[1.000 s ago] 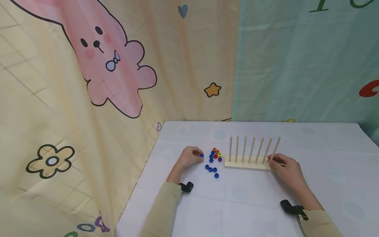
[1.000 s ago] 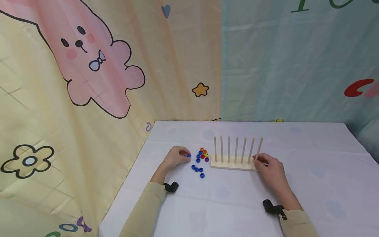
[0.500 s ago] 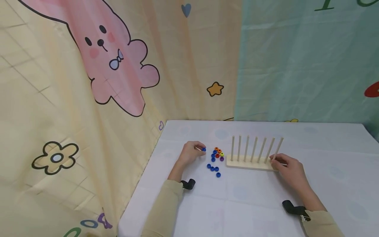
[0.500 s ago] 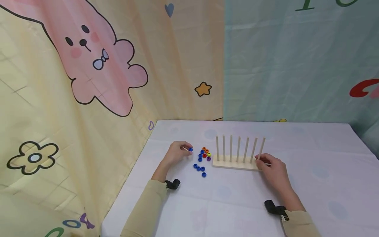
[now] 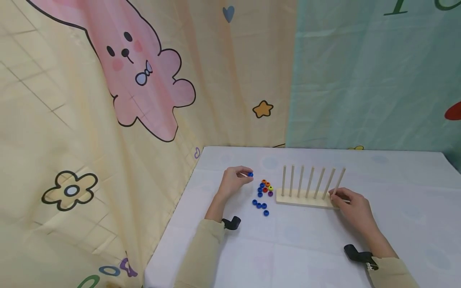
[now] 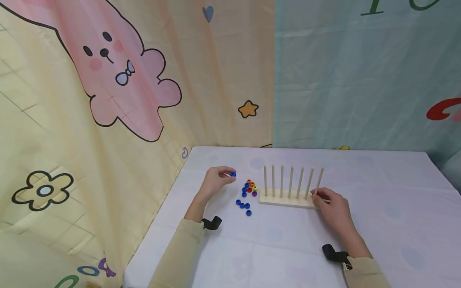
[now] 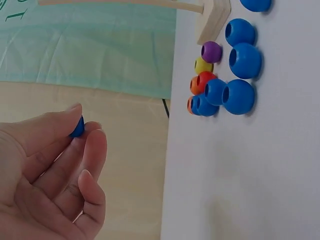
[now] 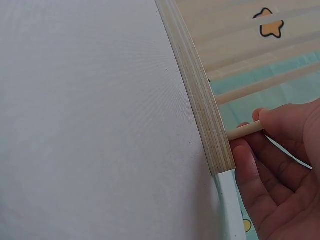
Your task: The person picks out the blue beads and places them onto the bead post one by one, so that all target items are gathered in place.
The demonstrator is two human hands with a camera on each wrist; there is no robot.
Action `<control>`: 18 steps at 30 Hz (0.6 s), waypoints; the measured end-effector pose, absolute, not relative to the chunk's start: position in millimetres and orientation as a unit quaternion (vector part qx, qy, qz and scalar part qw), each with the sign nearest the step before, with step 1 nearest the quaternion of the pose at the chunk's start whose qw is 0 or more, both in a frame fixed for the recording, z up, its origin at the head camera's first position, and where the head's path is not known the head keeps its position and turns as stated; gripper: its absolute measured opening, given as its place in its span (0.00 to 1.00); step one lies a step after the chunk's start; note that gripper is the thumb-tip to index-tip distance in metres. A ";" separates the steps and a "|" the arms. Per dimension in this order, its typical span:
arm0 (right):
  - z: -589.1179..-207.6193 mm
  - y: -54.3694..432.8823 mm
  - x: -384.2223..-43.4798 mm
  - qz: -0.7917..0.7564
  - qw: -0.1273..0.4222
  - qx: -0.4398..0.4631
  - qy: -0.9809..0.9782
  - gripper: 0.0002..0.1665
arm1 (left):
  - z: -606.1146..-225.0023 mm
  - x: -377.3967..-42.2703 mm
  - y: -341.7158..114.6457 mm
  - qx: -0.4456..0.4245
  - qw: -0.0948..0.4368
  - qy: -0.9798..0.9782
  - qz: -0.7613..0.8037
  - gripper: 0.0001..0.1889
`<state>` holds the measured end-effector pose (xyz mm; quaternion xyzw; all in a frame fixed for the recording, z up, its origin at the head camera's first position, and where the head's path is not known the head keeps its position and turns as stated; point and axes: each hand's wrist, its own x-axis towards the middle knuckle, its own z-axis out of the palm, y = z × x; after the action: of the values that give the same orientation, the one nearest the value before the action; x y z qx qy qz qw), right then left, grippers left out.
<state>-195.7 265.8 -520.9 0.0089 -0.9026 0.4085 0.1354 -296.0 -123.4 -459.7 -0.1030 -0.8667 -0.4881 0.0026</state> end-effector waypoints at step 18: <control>-519.3 263.8 -194.1 0.417 0.131 0.005 -0.900 0.17 | -426.7 -273.0 -91.2 -0.124 0.053 -0.832 -0.539 0.12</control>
<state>-194.1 263.8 -519.3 0.0050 -0.8997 0.4165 0.1306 -273.0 -91.2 -426.7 -0.1242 -0.8316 -0.5388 0.0527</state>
